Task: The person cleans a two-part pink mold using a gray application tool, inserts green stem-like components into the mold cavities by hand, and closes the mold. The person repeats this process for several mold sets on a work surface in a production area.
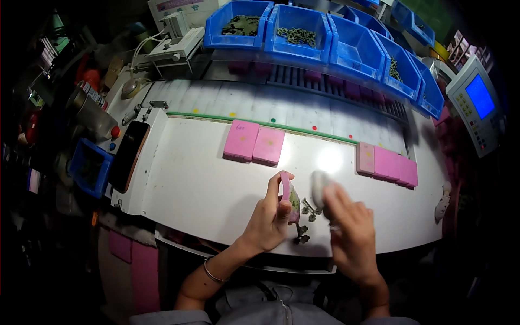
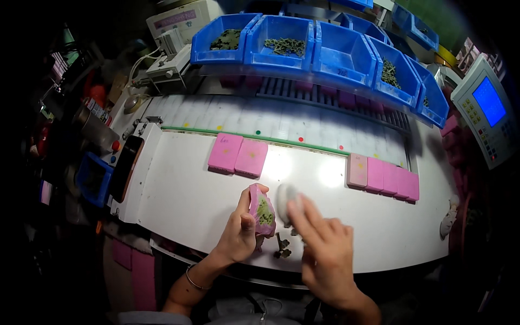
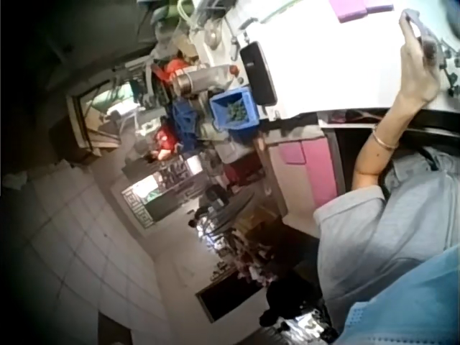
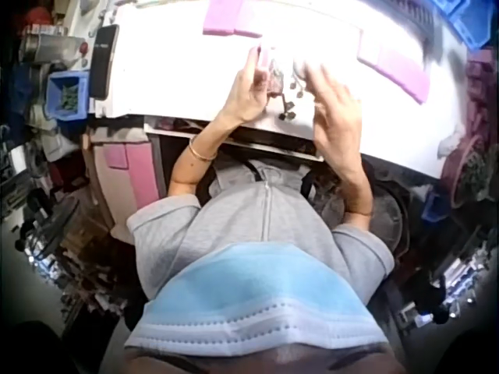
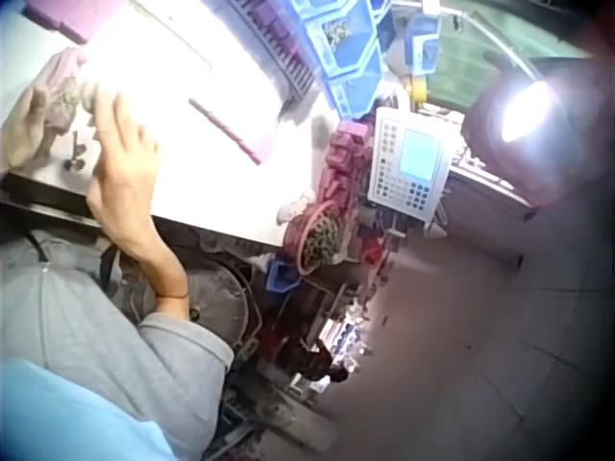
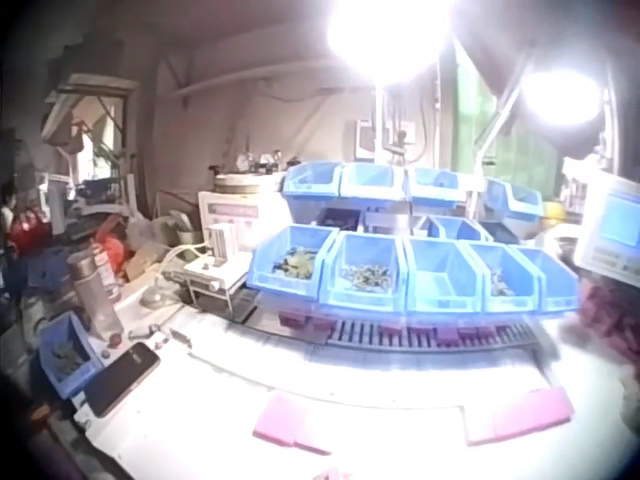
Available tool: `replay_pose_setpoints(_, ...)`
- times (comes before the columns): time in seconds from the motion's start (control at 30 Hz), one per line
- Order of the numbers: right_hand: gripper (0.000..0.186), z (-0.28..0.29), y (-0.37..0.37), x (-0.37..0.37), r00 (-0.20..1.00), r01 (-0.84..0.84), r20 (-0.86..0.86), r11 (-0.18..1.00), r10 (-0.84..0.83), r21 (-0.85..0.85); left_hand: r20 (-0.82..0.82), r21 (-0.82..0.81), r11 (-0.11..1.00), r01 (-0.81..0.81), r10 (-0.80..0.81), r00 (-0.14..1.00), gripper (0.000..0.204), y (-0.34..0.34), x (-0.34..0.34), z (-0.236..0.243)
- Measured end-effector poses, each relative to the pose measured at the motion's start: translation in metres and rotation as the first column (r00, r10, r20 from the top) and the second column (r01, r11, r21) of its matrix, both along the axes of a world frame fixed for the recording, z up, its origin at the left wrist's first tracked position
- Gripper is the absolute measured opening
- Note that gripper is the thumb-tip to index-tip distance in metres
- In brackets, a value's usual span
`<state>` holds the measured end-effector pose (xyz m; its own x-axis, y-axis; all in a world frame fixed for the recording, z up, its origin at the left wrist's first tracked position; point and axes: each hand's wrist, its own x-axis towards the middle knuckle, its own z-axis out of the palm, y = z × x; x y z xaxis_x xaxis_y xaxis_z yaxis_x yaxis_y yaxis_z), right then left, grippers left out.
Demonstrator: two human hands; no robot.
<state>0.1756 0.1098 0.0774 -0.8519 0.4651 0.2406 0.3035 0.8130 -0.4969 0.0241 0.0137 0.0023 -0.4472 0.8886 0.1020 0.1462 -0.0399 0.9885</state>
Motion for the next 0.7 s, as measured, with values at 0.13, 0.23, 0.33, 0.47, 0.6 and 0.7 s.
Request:
replay_pose_setpoints(0.13, 0.079, -0.001, 0.0, -0.012, 0.987, -0.132, 0.079, 0.989, 0.137, -0.068, 0.031, 0.047, 0.999, -0.004, 0.002, 1.0, 0.081, 0.006, 0.011, 0.008)
replay_pose_setpoints(0.23, 0.081, -0.005, 0.008, -0.015, 0.981, -0.173, 0.079, 0.983, 0.178, -0.066, 0.011, 0.032, 0.999, -0.029, 0.029, 1.0, 0.067, 0.006, 0.004, 0.007)
replay_pose_setpoints(0.33, 0.082, -0.004, 0.004, -0.014, 0.986, -0.16, 0.042, 0.984, 0.163, -0.074, 0.634, 0.016, 1.0, -0.011, -0.002, 0.773, 0.055, 0.01, -0.01, 0.01)
replay_pose_setpoints(0.47, 0.076, -0.015, -0.016, -0.009, 0.994, -0.02, -0.102, 0.996, 0.029, 0.084, 0.704, -0.04, 0.987, -0.154, 0.138, 0.697, 0.061, 0.014, -0.013, 0.01)
replay_pose_setpoints(0.6, 0.068, -0.029, -0.03, -0.013, 0.98, -0.181, 0.139, 0.937, 0.144, 0.298, 0.589, -0.034, 0.979, -0.203, 0.184, 0.787, 0.061, 0.02, -0.009, 0.014)
replay_pose_setpoints(0.7, 0.065, -0.01, -0.018, -0.012, 0.97, -0.197, 0.168, 0.973, 0.176, 0.123, 0.687, 0.012, 0.984, -0.18, 0.123, 0.717, 0.061, 0.019, -0.012, 0.004)
